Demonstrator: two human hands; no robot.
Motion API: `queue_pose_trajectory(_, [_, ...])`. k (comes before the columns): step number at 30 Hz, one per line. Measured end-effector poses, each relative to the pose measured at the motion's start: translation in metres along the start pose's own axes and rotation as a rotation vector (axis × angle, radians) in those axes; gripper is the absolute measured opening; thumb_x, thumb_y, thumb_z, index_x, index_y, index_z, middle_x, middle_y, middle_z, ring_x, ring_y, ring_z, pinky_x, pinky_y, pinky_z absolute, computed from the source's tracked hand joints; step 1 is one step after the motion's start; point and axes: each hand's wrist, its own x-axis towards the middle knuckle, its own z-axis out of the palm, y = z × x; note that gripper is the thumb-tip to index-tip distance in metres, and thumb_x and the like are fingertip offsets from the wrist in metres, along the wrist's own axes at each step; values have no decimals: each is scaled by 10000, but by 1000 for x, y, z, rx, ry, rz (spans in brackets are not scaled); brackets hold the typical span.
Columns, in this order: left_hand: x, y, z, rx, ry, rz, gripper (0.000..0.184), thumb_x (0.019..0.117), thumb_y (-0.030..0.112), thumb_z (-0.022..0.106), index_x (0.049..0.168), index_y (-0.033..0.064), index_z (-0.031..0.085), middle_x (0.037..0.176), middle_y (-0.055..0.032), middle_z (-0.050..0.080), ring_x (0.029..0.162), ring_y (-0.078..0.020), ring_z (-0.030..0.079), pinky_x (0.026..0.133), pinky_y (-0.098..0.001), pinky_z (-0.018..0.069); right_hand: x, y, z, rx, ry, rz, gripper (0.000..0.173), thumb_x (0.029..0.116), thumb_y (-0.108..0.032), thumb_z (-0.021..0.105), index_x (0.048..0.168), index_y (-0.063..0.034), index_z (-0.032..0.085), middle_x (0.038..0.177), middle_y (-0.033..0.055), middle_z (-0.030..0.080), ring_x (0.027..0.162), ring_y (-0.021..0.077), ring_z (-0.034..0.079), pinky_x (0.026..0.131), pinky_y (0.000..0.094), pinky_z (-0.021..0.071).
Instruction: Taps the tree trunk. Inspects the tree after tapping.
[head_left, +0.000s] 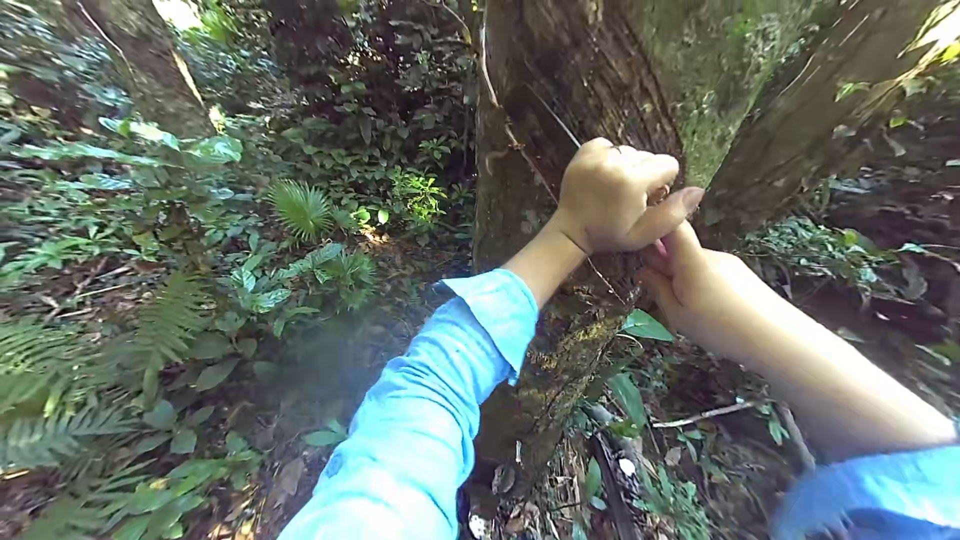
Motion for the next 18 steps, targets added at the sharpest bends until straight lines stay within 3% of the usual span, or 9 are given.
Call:
queue_pose_trajectory(2, [-18, -6, 43, -11, 115, 111, 422, 895, 343, 505, 631, 44, 642, 607, -87, 634, 629, -237, 633, 710, -456, 472, -17, 22, 10, 4, 17, -60, 364, 1004, -51, 520, 1353, 31, 457, 791, 210, 642, 698, 418, 660, 611, 603, 516])
queue_pose_trajectory(5, [-27, 1, 60, -131, 171, 238, 495, 905, 440, 475, 583, 88, 608, 547, -48, 594, 535, -205, 579, 602, -417, 428, -41, 27, 18, -16, 104, -91, 263, 957, -79, 514, 1183, 54, 543, 724, 182, 608, 594, 381, 626, 532, 556, 508])
queue_pose_trajectory(10, [-17, -23, 66, -45, 232, 233, 507, 915, 421, 423, 586, 80, 603, 554, -63, 608, 544, -209, 590, 651, -434, 433, -10, 42, 22, 24, 35, -77, 323, 1019, -71, 565, 1324, -11, 477, 851, 188, 664, 745, 399, 687, 637, 605, 534])
queue_pose_trajectory(12, [-33, -6, 75, -3, 218, 221, 538, 913, 471, 416, 578, 91, 596, 538, -55, 586, 538, -215, 572, 666, -433, 437, -28, 59, 39, 65, 101, -179, 297, 974, -64, 544, 1243, 59, 541, 815, 217, 672, 680, 413, 685, 589, 603, 542])
queue_pose_trajectory(14, [-39, 4, 80, -11, 188, 258, 520, 907, 471, 447, 569, 96, 569, 512, -41, 545, 504, -203, 533, 613, -411, 405, -40, 67, 46, 71, 150, -231, 268, 948, -85, 522, 1176, 46, 573, 774, 195, 660, 628, 387, 672, 547, 561, 544])
queue_pose_trajectory(18, [-22, -6, 67, 66, 72, 173, 415, 890, 335, 551, 595, 51, 617, 561, -84, 612, 565, -229, 610, 644, -435, 438, -11, 71, 31, 95, 23, -202, 395, 1009, -70, 546, 1379, 6, 429, 764, 192, 643, 656, 401, 663, 572, 597, 516])
